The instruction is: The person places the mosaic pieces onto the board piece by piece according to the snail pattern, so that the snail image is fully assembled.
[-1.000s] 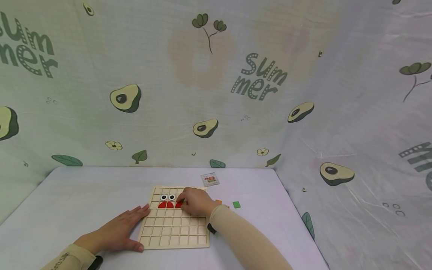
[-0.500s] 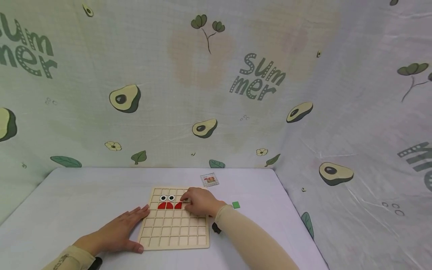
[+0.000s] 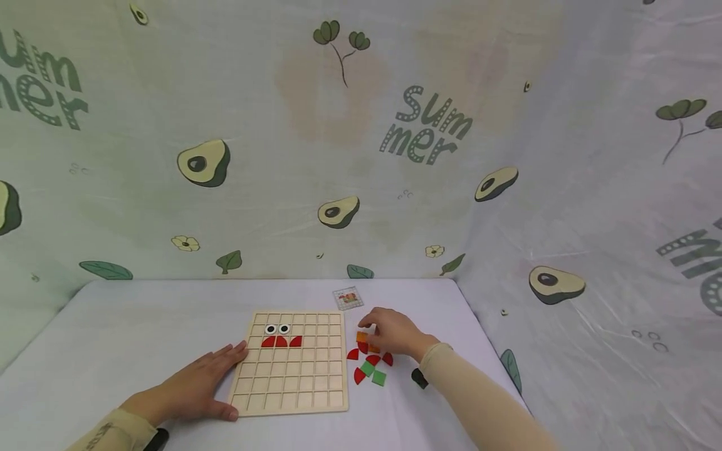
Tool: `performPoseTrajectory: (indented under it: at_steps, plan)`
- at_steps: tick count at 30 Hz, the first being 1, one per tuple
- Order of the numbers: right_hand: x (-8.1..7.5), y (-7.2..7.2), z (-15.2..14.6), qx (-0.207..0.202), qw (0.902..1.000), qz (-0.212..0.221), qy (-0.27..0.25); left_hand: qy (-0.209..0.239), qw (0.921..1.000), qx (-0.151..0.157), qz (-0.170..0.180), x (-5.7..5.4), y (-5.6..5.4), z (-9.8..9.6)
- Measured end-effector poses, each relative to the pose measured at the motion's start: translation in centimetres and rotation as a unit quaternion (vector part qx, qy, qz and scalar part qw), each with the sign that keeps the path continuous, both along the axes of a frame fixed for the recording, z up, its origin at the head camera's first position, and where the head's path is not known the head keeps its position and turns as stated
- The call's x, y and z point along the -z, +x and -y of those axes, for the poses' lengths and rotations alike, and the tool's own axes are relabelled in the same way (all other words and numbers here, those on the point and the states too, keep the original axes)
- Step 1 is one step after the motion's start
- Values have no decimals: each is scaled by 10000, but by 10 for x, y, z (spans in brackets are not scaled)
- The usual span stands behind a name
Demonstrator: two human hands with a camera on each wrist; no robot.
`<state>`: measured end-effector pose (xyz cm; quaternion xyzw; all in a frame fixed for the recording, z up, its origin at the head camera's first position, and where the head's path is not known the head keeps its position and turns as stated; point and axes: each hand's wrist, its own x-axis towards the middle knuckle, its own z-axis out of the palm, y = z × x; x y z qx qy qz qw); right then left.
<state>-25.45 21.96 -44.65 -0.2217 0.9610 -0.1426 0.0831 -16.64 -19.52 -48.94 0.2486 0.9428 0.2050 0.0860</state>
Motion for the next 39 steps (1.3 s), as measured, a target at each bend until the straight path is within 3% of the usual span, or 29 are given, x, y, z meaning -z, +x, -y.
performPoseTrajectory:
  at_steps: [6,17,39]
  plan:
    - [8,3,-20,81,10000,17,26,13,10000,11,-90,-1,1,3]
    - [20,7,-29,4,10000,-14,-5,-1,9999,91,-127,1,-1,3]
    - [24,9,-29,-276,9991,-263,158,53,9999,-35,124,0,2,0]
